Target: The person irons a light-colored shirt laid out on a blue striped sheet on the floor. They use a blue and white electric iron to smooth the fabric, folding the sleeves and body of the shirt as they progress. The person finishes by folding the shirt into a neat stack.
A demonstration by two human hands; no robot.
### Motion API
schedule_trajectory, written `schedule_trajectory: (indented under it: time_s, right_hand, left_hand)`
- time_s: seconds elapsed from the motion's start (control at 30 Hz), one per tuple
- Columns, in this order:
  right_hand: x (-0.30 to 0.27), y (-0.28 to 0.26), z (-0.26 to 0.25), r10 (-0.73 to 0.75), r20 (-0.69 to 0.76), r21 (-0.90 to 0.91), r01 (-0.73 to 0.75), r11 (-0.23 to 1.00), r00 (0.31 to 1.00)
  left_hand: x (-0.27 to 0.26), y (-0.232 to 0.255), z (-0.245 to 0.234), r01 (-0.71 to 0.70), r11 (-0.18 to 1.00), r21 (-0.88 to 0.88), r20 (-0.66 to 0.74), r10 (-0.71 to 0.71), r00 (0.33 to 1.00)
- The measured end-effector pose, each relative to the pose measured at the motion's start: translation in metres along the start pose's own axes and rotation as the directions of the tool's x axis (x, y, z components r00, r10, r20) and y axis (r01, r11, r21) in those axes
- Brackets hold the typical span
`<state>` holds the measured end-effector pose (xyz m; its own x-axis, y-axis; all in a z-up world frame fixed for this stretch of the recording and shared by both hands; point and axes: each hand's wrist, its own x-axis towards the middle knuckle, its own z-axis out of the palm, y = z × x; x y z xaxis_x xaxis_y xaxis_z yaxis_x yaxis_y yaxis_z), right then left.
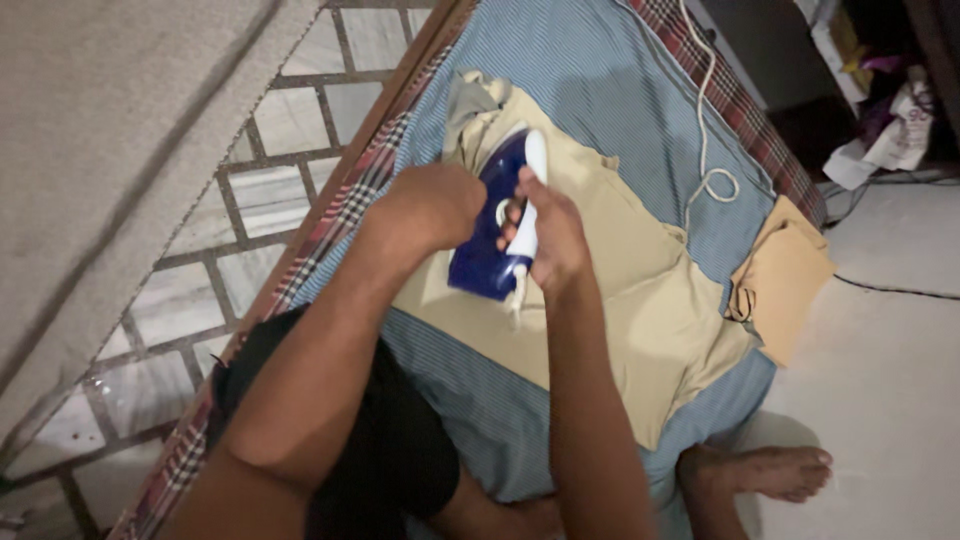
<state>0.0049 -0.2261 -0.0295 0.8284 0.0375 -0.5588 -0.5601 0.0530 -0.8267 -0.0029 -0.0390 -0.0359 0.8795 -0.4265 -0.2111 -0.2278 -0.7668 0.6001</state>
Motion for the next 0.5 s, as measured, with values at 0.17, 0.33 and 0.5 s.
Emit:
schedule_trajectory:
  time_s: [0.17,0.33,0.5]
  right_hand:
    - [0.040,-0.016,0.012,-0.008,-0.004,-0.047,0.007,0.999,1.000]
    - [0.059,-0.027,0.006,0.006,0.061,-0.046,-0.003,0.999,0.998]
    - [0.054,-0.026,0.006,0.006,0.056,-0.117,0.001,0.993,0.998]
  left_hand:
    - [0.002,-0.013,-0.004,0.031,0.999,0.023,-0.059,-0.029,0.998]
    - [0.004,-0.017,-0.005,0.021,0.999,0.026,-0.091,-0.018,0.996]
    - [0.006,-0.016,-0.007,-0.006,0.999,0.044,-0.042,0.007,0.999]
